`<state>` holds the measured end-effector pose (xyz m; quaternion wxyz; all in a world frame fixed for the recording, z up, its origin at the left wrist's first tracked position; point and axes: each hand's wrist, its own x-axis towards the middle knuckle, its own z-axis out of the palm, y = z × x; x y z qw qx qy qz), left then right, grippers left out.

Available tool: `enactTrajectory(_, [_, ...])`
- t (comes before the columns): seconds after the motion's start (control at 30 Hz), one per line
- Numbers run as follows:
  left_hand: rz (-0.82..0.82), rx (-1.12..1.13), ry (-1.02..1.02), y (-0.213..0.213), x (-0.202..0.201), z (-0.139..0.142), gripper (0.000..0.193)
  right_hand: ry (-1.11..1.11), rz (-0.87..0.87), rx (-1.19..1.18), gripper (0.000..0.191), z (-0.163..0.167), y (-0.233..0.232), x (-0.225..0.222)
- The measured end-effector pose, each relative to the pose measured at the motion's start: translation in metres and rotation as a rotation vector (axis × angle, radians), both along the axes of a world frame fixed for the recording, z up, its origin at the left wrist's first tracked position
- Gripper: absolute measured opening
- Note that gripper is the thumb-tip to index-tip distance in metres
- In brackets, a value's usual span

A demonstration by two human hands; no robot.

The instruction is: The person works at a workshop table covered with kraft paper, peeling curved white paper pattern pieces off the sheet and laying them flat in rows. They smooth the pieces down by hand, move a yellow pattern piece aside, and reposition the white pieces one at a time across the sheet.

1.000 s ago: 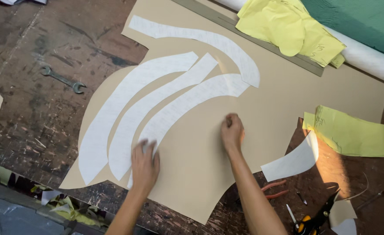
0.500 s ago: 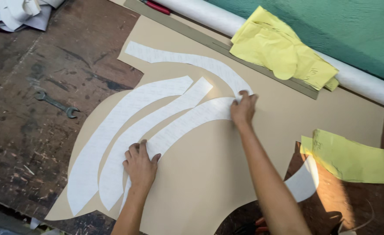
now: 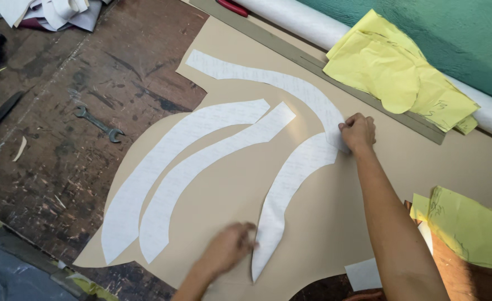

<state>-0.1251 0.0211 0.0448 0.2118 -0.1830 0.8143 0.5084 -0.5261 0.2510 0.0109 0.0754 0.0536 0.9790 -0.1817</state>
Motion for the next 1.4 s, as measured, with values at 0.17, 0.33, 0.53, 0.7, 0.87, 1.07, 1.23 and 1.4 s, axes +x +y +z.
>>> enactTrajectory(0.17, [0.267,-0.831,0.425,-0.098,-0.052,-0.024,0.055,0.114,0.040,-0.107,0.021,-0.020,0.009,-0.005])
enactTrajectory(0.33, [0.200,-0.698,0.066,-0.139,-0.071,-0.043,0.053,0.287,0.063,-0.401,0.026,-0.011,0.034,-0.027])
enactTrajectory(0.53, [-0.199,0.021,0.102,0.028,0.002,-0.041,0.044,0.168,0.033,-0.667,0.019,0.077,0.056,-0.025])
enactTrajectory(0.7, [-0.502,0.069,0.608,0.100,0.031,0.023,0.015,-0.102,0.464,-0.665,0.020,0.218,0.005,0.072])
enactTrajectory(0.87, [0.320,-0.130,1.017,0.015,0.003,0.144,0.071,-0.254,1.421,-0.230,0.022,0.305,-0.053,0.197])
enactTrajectory(1.07, [-0.360,0.399,0.789,-0.056,0.004,0.163,0.074,-0.343,1.624,-0.310,0.023,0.358,-0.082,0.218])
enactTrajectory(1.23, [-0.057,0.989,0.116,-0.058,0.042,0.119,0.074,0.020,0.719,-0.411,0.024,0.332,-0.088,0.161])
enactTrajectory(1.4, [0.285,0.700,0.420,-0.075,0.040,0.096,0.096,-0.425,0.986,-0.383,0.020,0.298,-0.133,0.166])
